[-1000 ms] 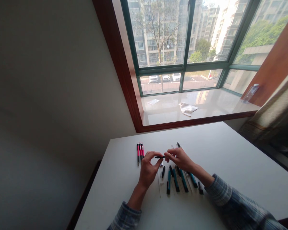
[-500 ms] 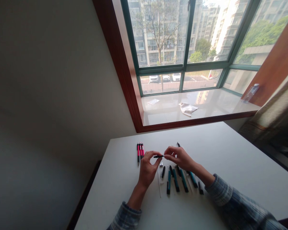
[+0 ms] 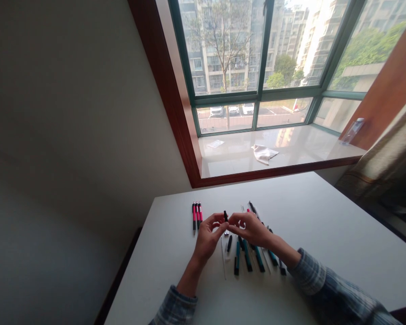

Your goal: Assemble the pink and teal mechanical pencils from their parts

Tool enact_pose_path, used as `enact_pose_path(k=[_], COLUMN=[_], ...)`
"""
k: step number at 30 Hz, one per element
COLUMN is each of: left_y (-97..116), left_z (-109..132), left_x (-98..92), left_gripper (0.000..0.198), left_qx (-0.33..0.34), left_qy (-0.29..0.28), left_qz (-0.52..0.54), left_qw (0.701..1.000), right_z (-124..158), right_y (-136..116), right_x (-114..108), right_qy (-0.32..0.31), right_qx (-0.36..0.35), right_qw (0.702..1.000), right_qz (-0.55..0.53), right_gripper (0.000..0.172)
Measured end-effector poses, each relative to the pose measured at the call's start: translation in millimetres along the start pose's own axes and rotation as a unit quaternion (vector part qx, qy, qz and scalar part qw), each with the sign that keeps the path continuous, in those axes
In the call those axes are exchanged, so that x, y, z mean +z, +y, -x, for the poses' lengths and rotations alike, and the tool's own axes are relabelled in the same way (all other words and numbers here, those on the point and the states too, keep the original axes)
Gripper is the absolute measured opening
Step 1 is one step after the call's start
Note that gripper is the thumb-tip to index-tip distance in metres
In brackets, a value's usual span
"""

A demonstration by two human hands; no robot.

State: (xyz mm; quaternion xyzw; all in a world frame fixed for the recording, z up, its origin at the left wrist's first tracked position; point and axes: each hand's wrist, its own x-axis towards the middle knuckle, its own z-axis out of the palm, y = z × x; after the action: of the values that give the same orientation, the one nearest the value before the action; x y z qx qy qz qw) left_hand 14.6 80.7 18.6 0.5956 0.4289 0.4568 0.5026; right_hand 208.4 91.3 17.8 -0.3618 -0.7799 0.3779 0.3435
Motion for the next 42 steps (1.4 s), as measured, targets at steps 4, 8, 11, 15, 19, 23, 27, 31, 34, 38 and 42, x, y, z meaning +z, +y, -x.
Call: enact_pose_path(k=[4,8,11,15,19,23,27,31,34,38,42], left_y=[1.0,0.9,-0.9,-2.5,-1.5,-1.8,-1.9,0.2,-1.0,-6.2,-7.8], left_z=[-0.2,-1.1,-1.7,-1.9,-1.5,-1.6,-1.8,-1.0,-1.1,-2.1,-1.8], left_x=[-0.4,-0.7,-0.9,-2.3,-3.5,-3.9,-4.0,-3.1,-2.3,-3.0,-3.9], left_gripper=[0.026,0.031,0.035,0.036,0.037,0.037,0.038,0.038,0.04,0.044,0.045], left_qx=[-0.011,-0.041,-0.053,-0.055,-0.062,-0.063,-0.061,-0.071,-0.084,-0.099,-0.108], left_qy=[0.027,0.062,0.078,0.082,0.084,0.079,0.082,0.085,0.096,0.113,0.093], left_qz=[-0.012,0.023,0.048,0.052,0.046,0.043,0.042,0.044,0.06,0.085,0.089], left_qw=[1.0,0.997,0.994,0.994,0.993,0.994,0.994,0.993,0.99,0.985,0.986], right_z=[0.7,5.4,11.1,15.3,14.9,14.8,13.9,7.0,1.2,-0.7,0.3], right_y=[4.6,15.8,23.3,27.8,31.2,37.9,41.6,29.9,13.5,-1.2,-2.2], right_x=[-23.3,-62.9,-78.7,-77.1,-70.7,-68.5,-69.8,-61.5,-41.4,-13.1,-2.5], right_qy=[0.006,0.017,-0.02,-0.067,-0.077,-0.069,-0.051,0.017,0.071,0.069,0.055], right_qx=[-0.009,0.036,0.08,0.106,0.099,0.078,0.052,-0.01,-0.087,-0.158,-0.181], right_qw=[0.995,0.987,0.983,0.978,0.975,0.974,0.971,0.967,0.963,0.958,0.957], right_qz=[0.096,0.157,0.162,0.166,0.182,0.2,0.227,0.252,0.246,0.23,0.219], right_gripper=[0.026,0.059,0.08,0.092,0.094,0.089,0.083,0.088,0.092,0.096,0.103])
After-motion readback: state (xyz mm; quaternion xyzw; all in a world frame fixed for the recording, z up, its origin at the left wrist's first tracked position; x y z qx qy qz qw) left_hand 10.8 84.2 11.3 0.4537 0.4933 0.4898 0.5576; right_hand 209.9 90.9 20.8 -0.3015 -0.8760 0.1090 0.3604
